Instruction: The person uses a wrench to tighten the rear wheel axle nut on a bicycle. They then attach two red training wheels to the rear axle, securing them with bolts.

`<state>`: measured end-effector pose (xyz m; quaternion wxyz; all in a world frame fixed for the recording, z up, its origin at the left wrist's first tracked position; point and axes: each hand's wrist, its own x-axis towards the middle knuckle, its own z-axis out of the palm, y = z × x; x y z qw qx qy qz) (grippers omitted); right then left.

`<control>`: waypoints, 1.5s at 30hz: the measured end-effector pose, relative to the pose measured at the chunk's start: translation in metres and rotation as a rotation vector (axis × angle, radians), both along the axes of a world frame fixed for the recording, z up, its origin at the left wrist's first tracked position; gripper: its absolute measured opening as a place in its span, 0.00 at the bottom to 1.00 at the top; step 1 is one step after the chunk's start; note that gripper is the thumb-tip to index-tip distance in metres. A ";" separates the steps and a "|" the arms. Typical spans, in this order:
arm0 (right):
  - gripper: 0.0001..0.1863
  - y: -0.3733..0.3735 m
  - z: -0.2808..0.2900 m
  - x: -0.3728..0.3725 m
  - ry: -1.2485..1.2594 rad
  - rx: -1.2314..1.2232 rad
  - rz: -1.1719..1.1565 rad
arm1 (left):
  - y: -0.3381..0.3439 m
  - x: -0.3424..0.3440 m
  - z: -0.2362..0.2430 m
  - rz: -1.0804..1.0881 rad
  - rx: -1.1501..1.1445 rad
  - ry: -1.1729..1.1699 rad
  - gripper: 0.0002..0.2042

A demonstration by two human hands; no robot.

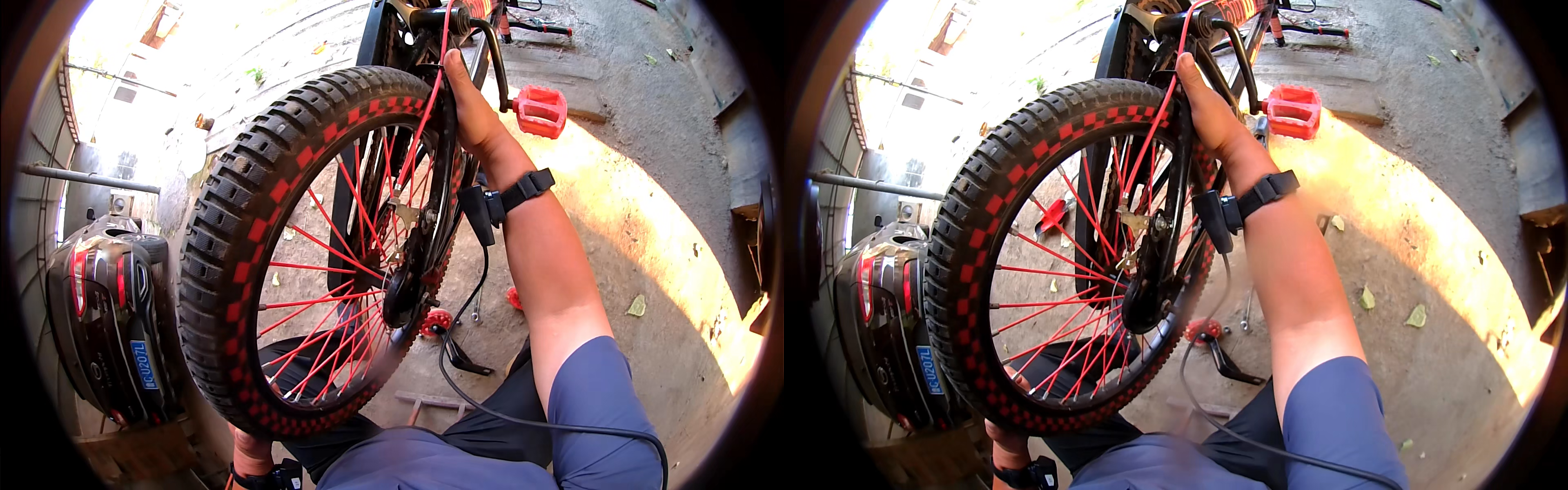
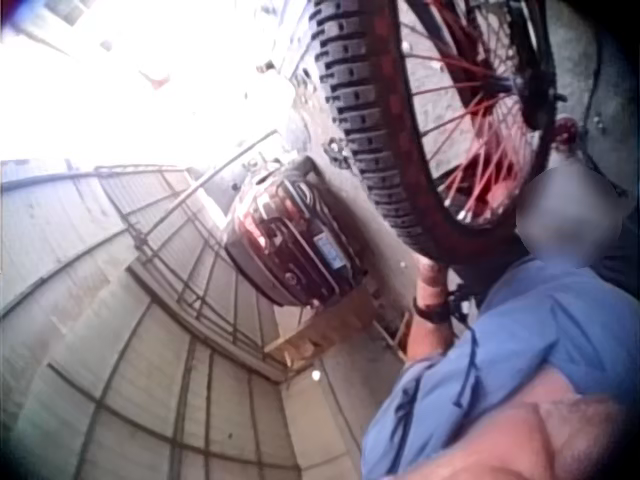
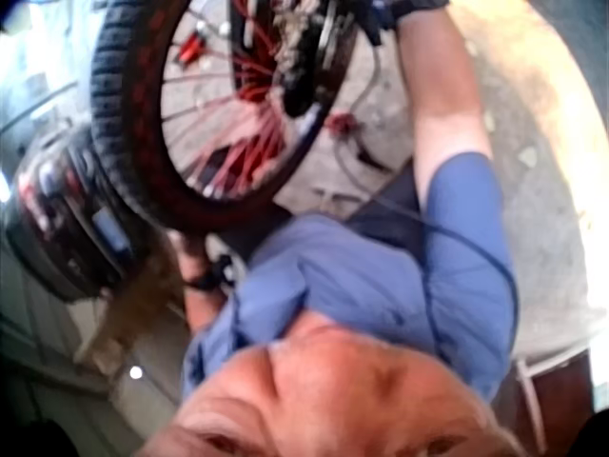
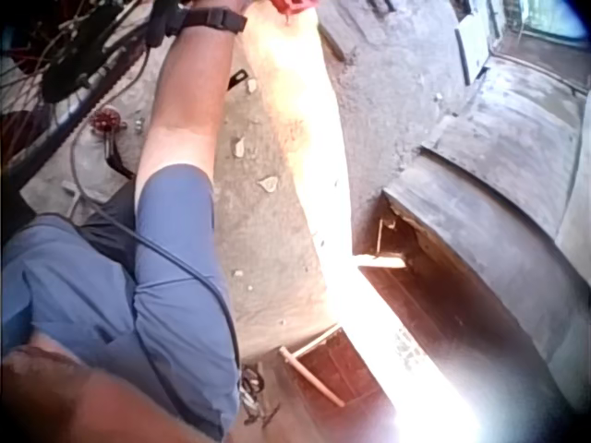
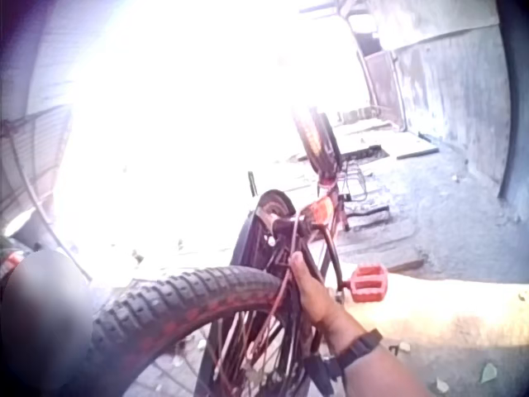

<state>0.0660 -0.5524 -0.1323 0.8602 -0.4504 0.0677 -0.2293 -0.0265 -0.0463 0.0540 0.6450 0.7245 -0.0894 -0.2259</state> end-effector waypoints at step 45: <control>0.33 0.012 0.015 -0.003 -0.052 0.183 -0.046 | 0.044 -0.086 0.033 -0.353 0.380 0.310 0.15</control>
